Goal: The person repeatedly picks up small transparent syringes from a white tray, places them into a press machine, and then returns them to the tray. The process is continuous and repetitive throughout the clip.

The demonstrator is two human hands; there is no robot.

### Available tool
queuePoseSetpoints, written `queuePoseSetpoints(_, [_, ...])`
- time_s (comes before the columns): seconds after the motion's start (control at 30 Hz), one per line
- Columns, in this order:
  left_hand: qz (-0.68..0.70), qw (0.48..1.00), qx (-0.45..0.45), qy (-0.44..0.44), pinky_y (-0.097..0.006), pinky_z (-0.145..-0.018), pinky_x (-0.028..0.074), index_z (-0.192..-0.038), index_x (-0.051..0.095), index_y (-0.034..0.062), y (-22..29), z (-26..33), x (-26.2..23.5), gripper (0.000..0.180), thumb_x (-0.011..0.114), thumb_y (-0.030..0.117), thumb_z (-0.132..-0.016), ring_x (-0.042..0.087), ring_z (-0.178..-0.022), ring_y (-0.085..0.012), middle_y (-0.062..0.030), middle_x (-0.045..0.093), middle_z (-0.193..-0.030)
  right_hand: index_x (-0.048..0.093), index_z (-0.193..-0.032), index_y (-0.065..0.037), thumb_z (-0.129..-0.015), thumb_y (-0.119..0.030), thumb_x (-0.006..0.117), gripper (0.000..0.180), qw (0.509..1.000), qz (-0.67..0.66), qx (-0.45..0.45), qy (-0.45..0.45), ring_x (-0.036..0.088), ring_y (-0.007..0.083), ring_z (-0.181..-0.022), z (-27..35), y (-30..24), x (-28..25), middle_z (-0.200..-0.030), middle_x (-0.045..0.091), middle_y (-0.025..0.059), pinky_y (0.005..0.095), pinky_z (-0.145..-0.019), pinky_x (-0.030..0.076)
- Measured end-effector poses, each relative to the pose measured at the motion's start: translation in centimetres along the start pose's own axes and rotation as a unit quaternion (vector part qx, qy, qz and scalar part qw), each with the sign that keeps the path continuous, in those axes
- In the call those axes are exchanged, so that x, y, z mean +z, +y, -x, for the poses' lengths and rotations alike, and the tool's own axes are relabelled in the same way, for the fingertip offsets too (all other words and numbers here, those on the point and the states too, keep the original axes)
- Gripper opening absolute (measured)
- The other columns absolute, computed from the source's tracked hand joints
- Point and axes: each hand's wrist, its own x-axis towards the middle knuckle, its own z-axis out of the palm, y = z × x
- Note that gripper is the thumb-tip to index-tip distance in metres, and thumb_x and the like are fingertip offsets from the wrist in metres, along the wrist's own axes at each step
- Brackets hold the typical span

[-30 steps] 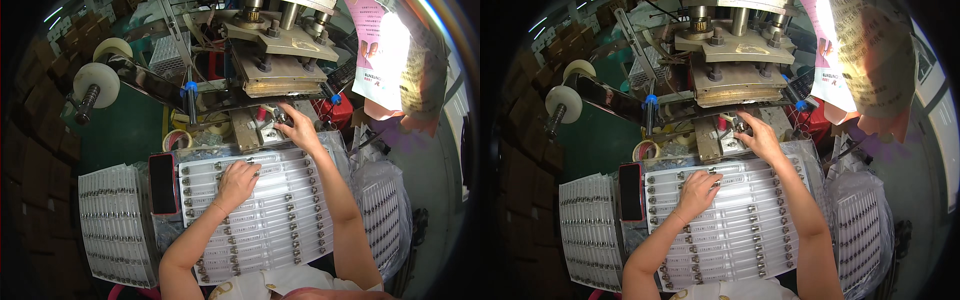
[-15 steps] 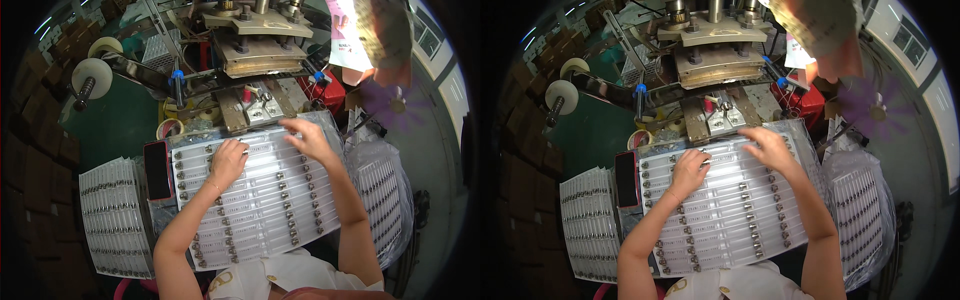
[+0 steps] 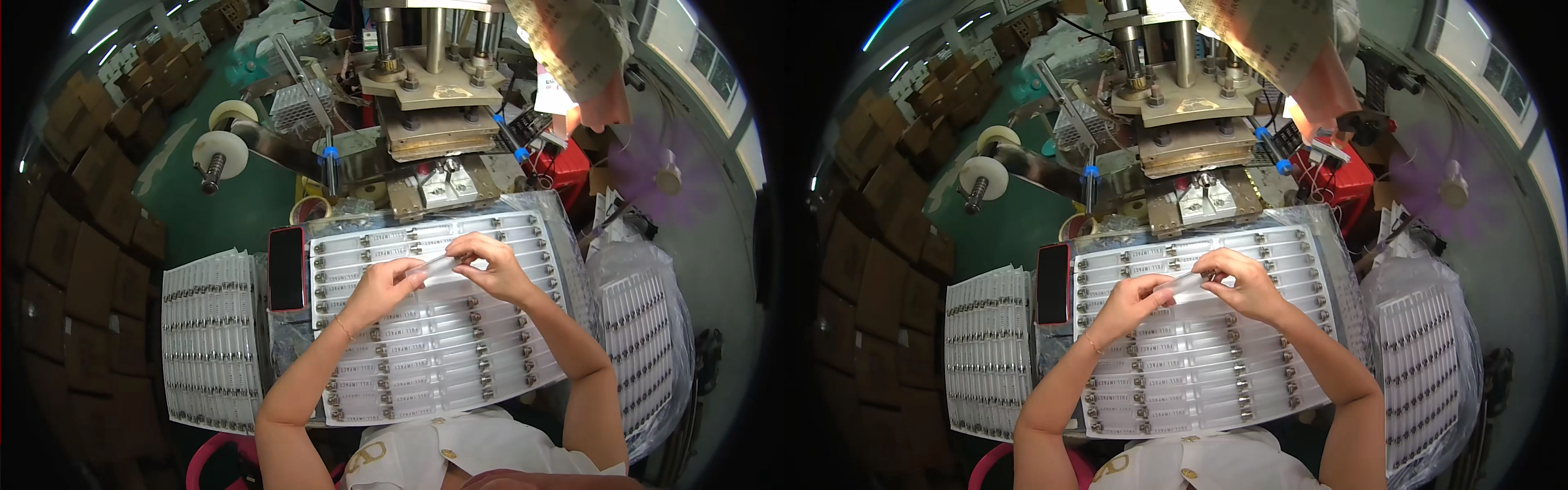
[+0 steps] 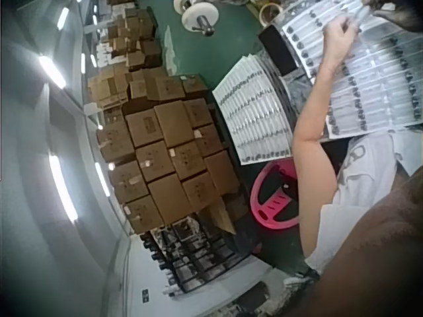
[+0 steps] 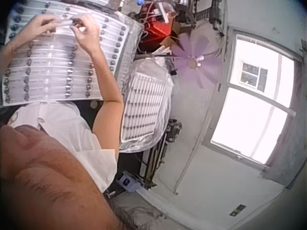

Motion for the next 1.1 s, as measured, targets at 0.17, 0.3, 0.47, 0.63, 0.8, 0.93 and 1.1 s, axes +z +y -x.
queuePoseSetpoints(0.17, [-0.077,0.986,0.117,0.094,-0.025,-0.061,0.047,-0.107,0.067,0.0087,1.1,-0.9,-0.4,0.033,0.075,0.019,-0.077,0.055,-0.064,-0.0111,-0.0057,0.069,-0.093,0.065,-0.111,-0.007,-0.079,0.002,0.066,0.034,0.998,-0.053,-0.022,-0.021,0.061,0.0196,-0.098,-1.6,-0.5,-1.4,-0.111,0.064,0.0083,0.0291,-0.078,0.052])
queuePoseSetpoints(0.3, [-0.114,0.989,0.088,0.021,-0.025,-0.066,0.046,-0.11,0.066,0.0088,1.8,-3.7,0.0,0.034,0.073,0.016,-0.078,0.056,-0.071,-0.0109,-0.0039,0.067,-0.097,0.064,-0.114,-0.006,-0.08,0.002,0.064,0.035,1.0,-0.004,-0.009,-0.01,0.061,0.0207,-0.099,-0.7,0.4,-3.8,-0.114,0.063,0.0087,0.0288,-0.08,0.051])
queuePoseSetpoints(0.47, [-0.366,0.866,0.312,0.135,-0.034,-0.062,0.048,-0.116,0.061,0.0147,1.8,-11.4,0.1,0.037,0.068,0.017,-0.079,0.061,-0.071,-0.0224,-0.0071,0.059,-0.076,0.064,-0.112,-0.004,-0.082,-0.001,0.064,0.029,0.987,-0.017,0.084,0.135,0.06,0.0114,-0.092,1.4,2.3,-7.3,-0.103,0.063,0.0065,0.0229,-0.073,0.049])
queuePoseSetpoints(0.63, [-0.508,0.757,0.368,0.182,-0.036,-0.055,0.049,-0.096,0.061,0.0121,1.8,-17.1,1.2,0.016,0.064,0.015,-0.081,0.061,-0.06,-0.0245,-0.0066,0.058,-0.065,0.064,-0.11,-0.002,-0.081,-0.004,0.067,0.029,0.965,0.09,0.126,0.21,0.061,0.0106,-0.077,-0.9,2.9,-8.7,-0.096,0.064,0.0073,0.0223,-0.07,0.048])
queuePoseSetpoints(0.8, [-0.455,0.741,0.458,0.185,-0.034,-0.048,0.048,-0.084,0.061,0.0095,3.4,-13.9,2.2,0.005,0.063,0.013,-0.081,0.06,-0.053,-0.0219,-0.0052,0.056,-0.057,0.064,-0.107,-0.002,-0.08,-0.003,0.068,0.028,0.951,0.133,0.04,0.277,0.063,0.0126,-0.079,-4.9,3.5,-7.2,-0.097,0.065,0.0078,0.0244,-0.07,0.05])
queuePoseSetpoints(0.93, [-0.291,0.83,0.441,0.179,-0.032,-0.05,0.049,-0.097,0.065,0.0101,1.8,-7.3,2.9,0.016,0.066,0.015,-0.081,0.06,-0.052,-0.0224,-0.0055,0.06,-0.06,0.064,-0.104,-0.004,-0.077,-0.004,0.07,0.028,0.921,0.249,-0.128,0.27,0.066,0.0249,-0.087,-7.4,3.7,-4.6,-0.103,0.065,0.0115,0.0309,-0.074,0.054])
queuePoseSetpoints(1.1, [-0.303,0.903,0.277,0.124,-0.034,-0.058,0.05,-0.105,0.063,0.0099,-2.4,-2.9,1.8,0.027,0.068,0.015,-0.079,0.061,-0.063,-0.0247,-0.0076,0.064,-0.072,0.061,-0.11,-0.007,-0.075,-0.008,0.071,0.037,0.905,0.348,-0.13,0.206,0.062,0.0296,-0.093,-9.3,5.4,-2.1,-0.107,0.062,0.0091,0.0381,-0.08,0.051])
